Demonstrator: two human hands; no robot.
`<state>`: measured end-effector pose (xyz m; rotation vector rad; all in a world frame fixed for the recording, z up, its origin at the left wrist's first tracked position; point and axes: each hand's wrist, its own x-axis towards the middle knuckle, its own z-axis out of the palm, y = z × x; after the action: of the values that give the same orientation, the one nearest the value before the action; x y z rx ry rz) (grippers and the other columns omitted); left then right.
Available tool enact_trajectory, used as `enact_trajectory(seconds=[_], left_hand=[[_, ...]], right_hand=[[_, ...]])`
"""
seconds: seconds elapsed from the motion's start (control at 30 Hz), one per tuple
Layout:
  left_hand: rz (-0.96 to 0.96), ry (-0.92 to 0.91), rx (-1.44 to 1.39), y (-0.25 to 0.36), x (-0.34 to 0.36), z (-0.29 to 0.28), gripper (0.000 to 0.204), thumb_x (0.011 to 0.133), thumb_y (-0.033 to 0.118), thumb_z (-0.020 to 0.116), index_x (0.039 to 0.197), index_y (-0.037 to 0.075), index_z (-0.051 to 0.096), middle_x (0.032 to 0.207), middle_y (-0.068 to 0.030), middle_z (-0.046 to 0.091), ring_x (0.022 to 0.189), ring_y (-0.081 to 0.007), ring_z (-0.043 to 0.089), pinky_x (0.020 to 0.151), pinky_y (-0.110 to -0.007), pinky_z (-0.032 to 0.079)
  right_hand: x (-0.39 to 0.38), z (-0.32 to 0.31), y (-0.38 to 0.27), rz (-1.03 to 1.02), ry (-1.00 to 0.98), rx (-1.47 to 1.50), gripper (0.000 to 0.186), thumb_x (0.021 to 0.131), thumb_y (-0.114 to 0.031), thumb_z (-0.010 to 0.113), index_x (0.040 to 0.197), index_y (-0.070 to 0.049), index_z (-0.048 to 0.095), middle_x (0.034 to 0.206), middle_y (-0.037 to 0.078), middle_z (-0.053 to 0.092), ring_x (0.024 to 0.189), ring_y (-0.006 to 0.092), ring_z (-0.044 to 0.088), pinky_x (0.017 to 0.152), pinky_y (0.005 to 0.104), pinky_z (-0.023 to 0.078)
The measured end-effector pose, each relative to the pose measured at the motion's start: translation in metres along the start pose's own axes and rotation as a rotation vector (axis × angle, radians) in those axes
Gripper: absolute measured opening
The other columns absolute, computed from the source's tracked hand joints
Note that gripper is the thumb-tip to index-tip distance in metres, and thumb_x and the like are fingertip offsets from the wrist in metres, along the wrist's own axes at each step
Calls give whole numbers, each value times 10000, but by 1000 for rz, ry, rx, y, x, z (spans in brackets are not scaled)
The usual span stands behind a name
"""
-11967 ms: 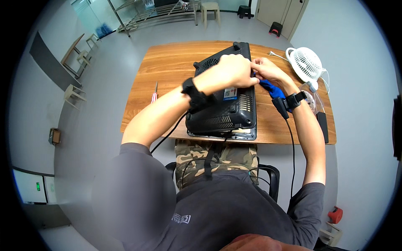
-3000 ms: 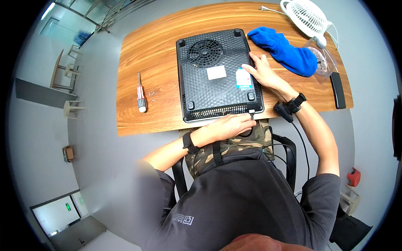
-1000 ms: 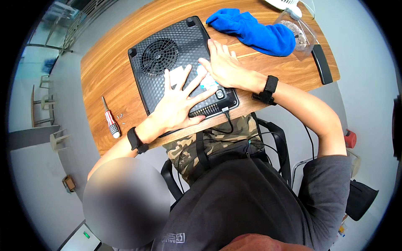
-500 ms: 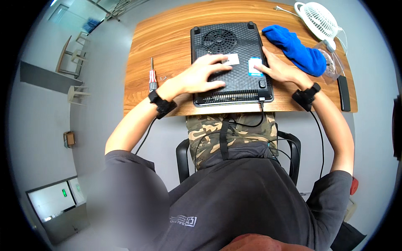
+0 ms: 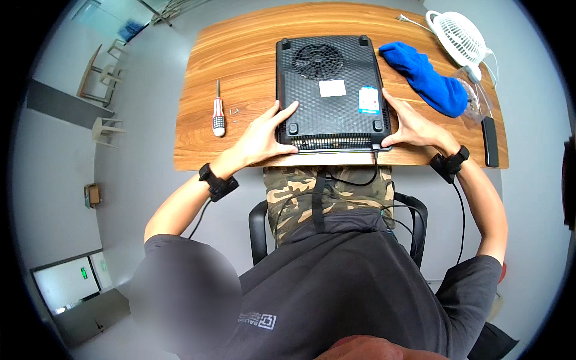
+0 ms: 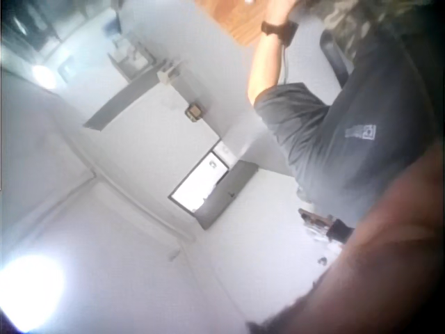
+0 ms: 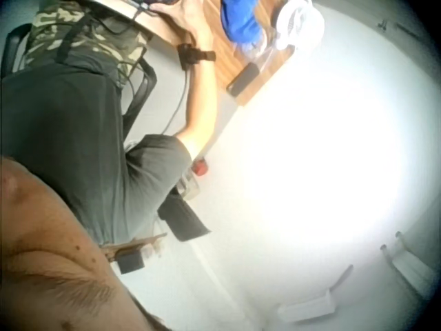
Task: The person uses a screwdriver to remove screws from the top and bottom of a disassembled electronic device, likely a turntable. They manipulate internal components and wires, then flip the device over to continue unscrewing the base.
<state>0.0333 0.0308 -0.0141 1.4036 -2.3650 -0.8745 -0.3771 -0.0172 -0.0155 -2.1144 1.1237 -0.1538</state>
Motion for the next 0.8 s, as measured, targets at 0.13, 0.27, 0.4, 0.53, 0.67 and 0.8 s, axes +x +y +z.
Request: enact_trajectory(seconds=[0.13,0.27,0.4,0.53,0.67,0.8], left_hand=[[-12,26,-44,0,3,-1,1038,687,292,931,1568,309,381,1558,-402,265,1417,-499,380,1173,-465,402],[-19,14,-17,1,5,-1,1079,641,285,951,1564,276,392,1538,-399,304,1380,-485,427,1155,-456,424],[-1,26,40,3,6,2,1101,631,309,955,1569,275,378,1529,-397,325,1341,-490,470,1130,-462,452],[18,18,111,8,0,-2,1080,689,357,923,1585,275,325,1526,-401,333,1320,-533,478,1125,-474,454],[64,-33,160,3,-4,-9,1009,798,379,845,1614,255,263,1560,-379,293,1400,-521,396,1149,-490,412],[83,107,125,-16,-17,-32,714,887,295,763,1502,120,448,1378,-216,540,1260,-388,553,1062,-455,468]], right_hand=[[0,1,-4,-37,54,88,1326,658,-365,947,1593,67,111,1562,318,320,1457,408,336,1223,436,277],[0,-1,-12,-21,32,148,1311,645,-358,951,1572,103,145,1542,341,341,1450,433,341,1211,434,296],[-1,5,-2,-50,33,36,1338,658,-383,940,1587,74,92,1581,347,263,1488,452,261,1234,464,241],[-2,7,0,-45,23,-40,1364,693,-408,926,1609,17,9,1600,320,226,1496,449,228,1239,468,222],[-1,2,6,-50,-5,-17,1379,695,-441,924,1613,11,-1,1592,311,251,1490,435,249,1226,457,245],[0,-19,-13,15,-127,-74,1340,732,-492,886,1605,33,15,1594,338,249,1497,441,260,1233,449,247]])
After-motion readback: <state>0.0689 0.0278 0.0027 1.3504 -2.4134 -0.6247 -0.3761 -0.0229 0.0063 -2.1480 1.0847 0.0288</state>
